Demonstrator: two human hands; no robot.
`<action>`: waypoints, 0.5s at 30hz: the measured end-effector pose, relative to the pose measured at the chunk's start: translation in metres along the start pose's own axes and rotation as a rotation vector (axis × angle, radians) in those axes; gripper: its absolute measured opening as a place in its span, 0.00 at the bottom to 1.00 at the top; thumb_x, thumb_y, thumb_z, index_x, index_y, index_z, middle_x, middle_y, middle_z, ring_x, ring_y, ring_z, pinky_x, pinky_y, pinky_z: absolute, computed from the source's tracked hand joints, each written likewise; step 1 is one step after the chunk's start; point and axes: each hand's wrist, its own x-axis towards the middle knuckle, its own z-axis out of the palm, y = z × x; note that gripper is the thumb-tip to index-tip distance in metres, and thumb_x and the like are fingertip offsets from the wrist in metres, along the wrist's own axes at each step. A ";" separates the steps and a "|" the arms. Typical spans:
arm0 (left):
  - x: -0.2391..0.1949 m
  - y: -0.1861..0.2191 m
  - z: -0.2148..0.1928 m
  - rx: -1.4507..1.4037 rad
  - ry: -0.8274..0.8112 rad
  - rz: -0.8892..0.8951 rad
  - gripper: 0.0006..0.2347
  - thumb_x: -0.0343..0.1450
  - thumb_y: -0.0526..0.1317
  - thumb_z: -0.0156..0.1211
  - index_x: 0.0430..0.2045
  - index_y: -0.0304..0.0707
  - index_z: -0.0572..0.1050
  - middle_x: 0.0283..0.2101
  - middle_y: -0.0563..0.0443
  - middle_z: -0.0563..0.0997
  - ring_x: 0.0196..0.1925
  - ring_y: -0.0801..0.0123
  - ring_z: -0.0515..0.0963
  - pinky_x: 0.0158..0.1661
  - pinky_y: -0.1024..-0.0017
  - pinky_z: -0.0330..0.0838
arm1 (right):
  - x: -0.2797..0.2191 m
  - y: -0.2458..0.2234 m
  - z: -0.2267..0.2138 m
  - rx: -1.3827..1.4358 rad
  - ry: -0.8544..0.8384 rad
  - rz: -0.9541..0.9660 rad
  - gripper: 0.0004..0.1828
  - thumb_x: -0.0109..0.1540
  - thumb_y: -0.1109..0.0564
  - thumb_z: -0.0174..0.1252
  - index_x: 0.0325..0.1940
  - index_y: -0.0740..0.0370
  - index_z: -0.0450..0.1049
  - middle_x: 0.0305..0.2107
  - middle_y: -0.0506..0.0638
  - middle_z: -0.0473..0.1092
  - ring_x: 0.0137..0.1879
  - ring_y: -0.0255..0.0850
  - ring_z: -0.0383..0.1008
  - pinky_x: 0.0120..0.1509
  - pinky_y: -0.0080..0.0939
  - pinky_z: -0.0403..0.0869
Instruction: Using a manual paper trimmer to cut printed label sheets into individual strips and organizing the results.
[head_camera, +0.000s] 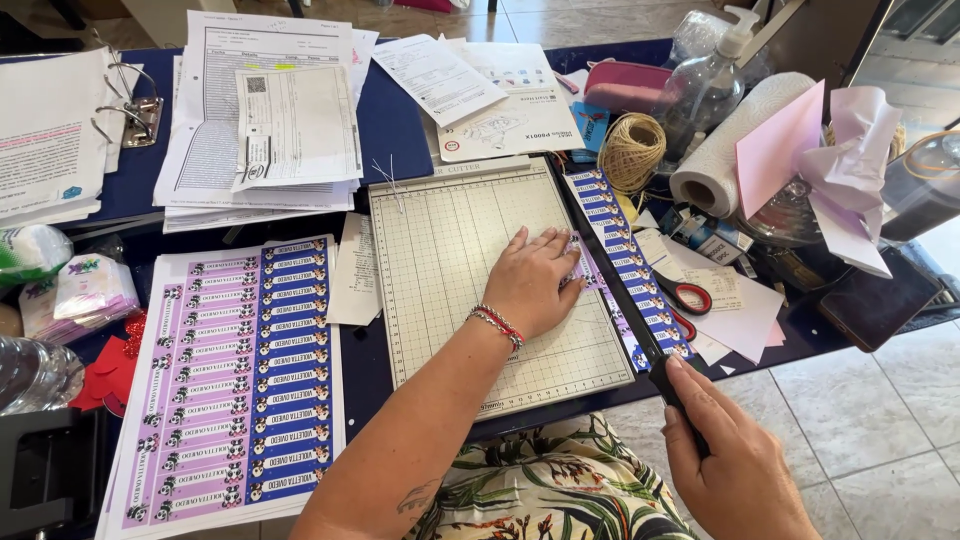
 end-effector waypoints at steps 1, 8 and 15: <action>0.000 -0.001 0.003 -0.001 -0.004 0.000 0.22 0.74 0.53 0.45 0.59 0.44 0.73 0.68 0.45 0.69 0.72 0.58 0.64 0.72 0.52 0.47 | 0.000 0.001 0.002 0.001 -0.003 0.003 0.29 0.60 0.54 0.56 0.68 0.47 0.70 0.64 0.45 0.72 0.60 0.43 0.78 0.46 0.51 0.80; -0.001 0.000 0.000 -0.019 0.060 0.019 0.19 0.73 0.50 0.48 0.54 0.43 0.77 0.66 0.45 0.72 0.70 0.59 0.67 0.71 0.50 0.49 | -0.013 0.020 0.028 0.124 -0.019 -0.055 0.32 0.61 0.58 0.54 0.71 0.53 0.66 0.67 0.49 0.68 0.60 0.49 0.78 0.53 0.56 0.80; -0.006 0.006 -0.018 -0.036 -0.042 -0.004 0.21 0.75 0.51 0.44 0.60 0.44 0.71 0.70 0.46 0.67 0.74 0.58 0.61 0.72 0.51 0.44 | -0.005 0.013 0.010 0.226 0.048 -0.134 0.31 0.61 0.60 0.55 0.70 0.62 0.67 0.63 0.62 0.69 0.67 0.51 0.72 0.72 0.51 0.70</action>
